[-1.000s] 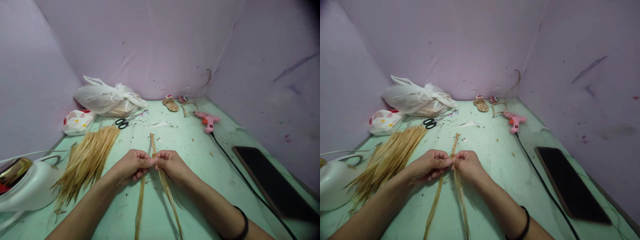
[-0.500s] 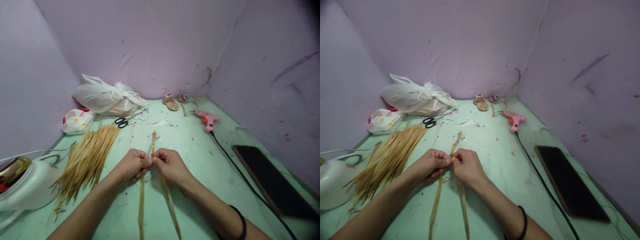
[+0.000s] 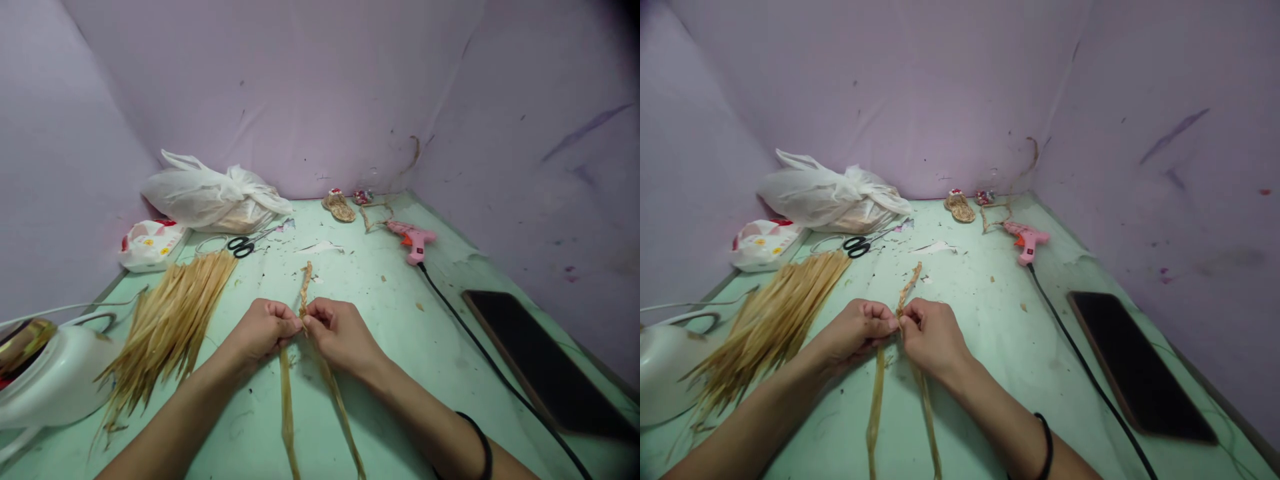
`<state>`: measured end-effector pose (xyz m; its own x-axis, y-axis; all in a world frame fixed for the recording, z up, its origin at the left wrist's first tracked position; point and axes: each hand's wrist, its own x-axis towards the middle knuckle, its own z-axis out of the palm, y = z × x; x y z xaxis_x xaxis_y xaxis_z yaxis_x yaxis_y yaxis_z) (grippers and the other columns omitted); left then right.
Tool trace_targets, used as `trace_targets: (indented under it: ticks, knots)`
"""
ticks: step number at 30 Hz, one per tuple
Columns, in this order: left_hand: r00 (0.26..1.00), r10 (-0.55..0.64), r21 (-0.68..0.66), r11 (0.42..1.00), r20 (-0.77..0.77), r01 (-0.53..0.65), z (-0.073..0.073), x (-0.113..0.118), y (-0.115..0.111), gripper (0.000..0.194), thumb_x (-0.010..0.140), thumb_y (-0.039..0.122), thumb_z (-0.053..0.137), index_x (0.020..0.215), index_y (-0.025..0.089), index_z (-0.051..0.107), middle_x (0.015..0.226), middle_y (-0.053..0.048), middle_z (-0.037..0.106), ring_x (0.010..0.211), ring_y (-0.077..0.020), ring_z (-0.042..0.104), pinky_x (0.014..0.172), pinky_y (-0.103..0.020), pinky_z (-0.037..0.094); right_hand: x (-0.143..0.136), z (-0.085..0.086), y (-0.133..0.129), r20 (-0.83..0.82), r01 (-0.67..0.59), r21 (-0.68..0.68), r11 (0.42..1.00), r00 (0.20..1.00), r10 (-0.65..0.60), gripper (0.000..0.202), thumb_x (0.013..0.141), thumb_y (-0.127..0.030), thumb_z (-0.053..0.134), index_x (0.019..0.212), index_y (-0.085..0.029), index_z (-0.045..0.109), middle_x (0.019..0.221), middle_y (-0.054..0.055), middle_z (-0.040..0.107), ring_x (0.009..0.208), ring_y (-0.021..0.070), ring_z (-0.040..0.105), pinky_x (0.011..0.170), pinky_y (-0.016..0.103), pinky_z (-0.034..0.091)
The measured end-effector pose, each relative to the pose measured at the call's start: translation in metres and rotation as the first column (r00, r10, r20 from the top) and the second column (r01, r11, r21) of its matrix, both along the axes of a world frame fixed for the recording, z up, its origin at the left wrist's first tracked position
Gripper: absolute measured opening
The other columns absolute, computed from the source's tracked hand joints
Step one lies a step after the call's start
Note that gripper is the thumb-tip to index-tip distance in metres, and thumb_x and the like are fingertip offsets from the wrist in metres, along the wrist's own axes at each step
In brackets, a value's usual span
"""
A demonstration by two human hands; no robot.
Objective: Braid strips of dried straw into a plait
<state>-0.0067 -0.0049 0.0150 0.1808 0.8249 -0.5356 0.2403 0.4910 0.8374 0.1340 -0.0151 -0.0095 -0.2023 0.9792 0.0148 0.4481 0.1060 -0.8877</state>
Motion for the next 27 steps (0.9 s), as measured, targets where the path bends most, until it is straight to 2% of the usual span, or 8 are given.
trace_targets:
  ticks: [5,8,11,14,16,18,23,27]
  knots:
    - [0.988,-0.107,0.139,0.983,-0.111,0.122,-0.003,0.0,0.002,0.017,0.053,0.026,0.055,0.043,0.015,0.047,0.035,0.008,0.03,0.037,-0.003,0.019,0.039,-0.02,0.011,0.001,0.008,-0.003,0.148,-0.011,0.066,0.998,0.989,0.001,0.016,0.07,-0.017,0.047,0.059,-0.018,0.058,0.051,-0.002,0.052,0.048,0.0098,0.041,0.047,0.022,0.029]
    - [0.979,-0.143,0.172,0.971,-0.146,0.167,-0.006,0.0,0.002,0.014,0.052,0.024,0.052,0.042,0.014,0.048,0.038,0.007,0.029,0.042,-0.0046,0.019,0.043,-0.021,0.012,0.0,0.008,-0.003,0.177,0.055,0.011,0.998,0.983,-0.056,0.014,0.068,-0.019,0.05,0.056,-0.018,0.058,0.05,0.0,0.054,0.046,0.0104,0.041,0.047,0.024,0.028]
    - [0.988,-0.094,0.182,0.976,-0.122,0.116,-0.009,0.003,-0.001,0.01,0.05,0.02,0.049,0.041,0.015,0.047,0.038,0.006,0.031,0.042,-0.0052,0.021,0.043,-0.021,0.014,0.001,0.003,0.001,0.075,0.131,-0.156,0.979,0.99,-0.121,0.015,0.065,-0.023,0.053,0.051,-0.018,0.054,0.047,-0.001,0.05,0.045,0.0099,0.039,0.044,0.023,0.027]
    - [0.997,0.042,0.153,0.988,-0.067,-0.031,-0.011,0.009,-0.005,0.009,0.048,0.015,0.05,0.04,0.015,0.046,0.037,0.007,0.032,0.04,-0.0045,0.022,0.041,-0.02,0.013,0.001,0.0,0.004,-0.072,0.111,-0.35,0.93,0.987,-0.145,0.015,0.063,-0.022,0.052,0.049,-0.017,0.052,0.042,-0.004,0.04,0.04,0.0076,0.032,0.041,0.022,0.024]
    - [0.99,0.138,0.103,0.986,-0.043,-0.133,-0.012,0.012,-0.007,0.008,0.048,0.013,0.049,0.041,0.015,0.045,0.036,0.008,0.03,0.038,-0.0035,0.02,0.04,-0.02,0.011,0.0,0.003,0.002,-0.098,0.113,-0.4,0.91,0.981,-0.165,0.01,0.062,-0.02,0.053,0.053,-0.016,0.056,0.044,-0.004,0.044,0.04,0.0076,0.034,0.041,0.022,0.026]
    - [0.981,0.191,0.047,0.981,-0.022,-0.19,-0.012,0.015,-0.008,0.007,0.049,0.013,0.047,0.043,0.016,0.043,0.034,0.009,0.027,0.035,-0.0028,0.017,0.038,-0.02,0.008,-0.003,0.007,-0.004,-0.066,0.146,-0.332,0.932,0.982,-0.177,0.009,0.063,-0.019,0.053,0.06,-0.016,0.06,0.051,-0.001,0.054,0.045,0.0095,0.043,0.044,0.022,0.031]
    - [0.974,0.21,-0.117,0.973,0.084,-0.199,-0.01,0.012,-0.007,0.016,0.051,0.015,0.046,0.047,0.02,0.031,0.038,0.011,0.018,0.033,-0.0021,0.009,0.035,-0.019,0.004,-0.014,0.013,-0.025,0.197,0.044,0.109,0.993,0.978,-0.065,0.02,0.074,-0.018,0.045,0.06,-0.017,0.059,0.057,0.003,0.058,0.051,0.0126,0.048,0.049,0.025,0.032]
    - [0.965,0.233,-0.181,0.961,0.121,-0.209,-0.009,0.009,-0.005,0.019,0.053,0.019,0.044,0.047,0.021,0.026,0.038,0.01,0.017,0.033,-0.0026,0.008,0.033,-0.019,0.003,-0.02,0.006,-0.032,0.361,-0.072,0.198,0.978,0.933,-0.004,0.021,0.075,-0.012,0.041,0.073,-0.014,0.062,0.066,0.008,0.06,0.055,0.0157,0.051,0.053,0.027,0.033]
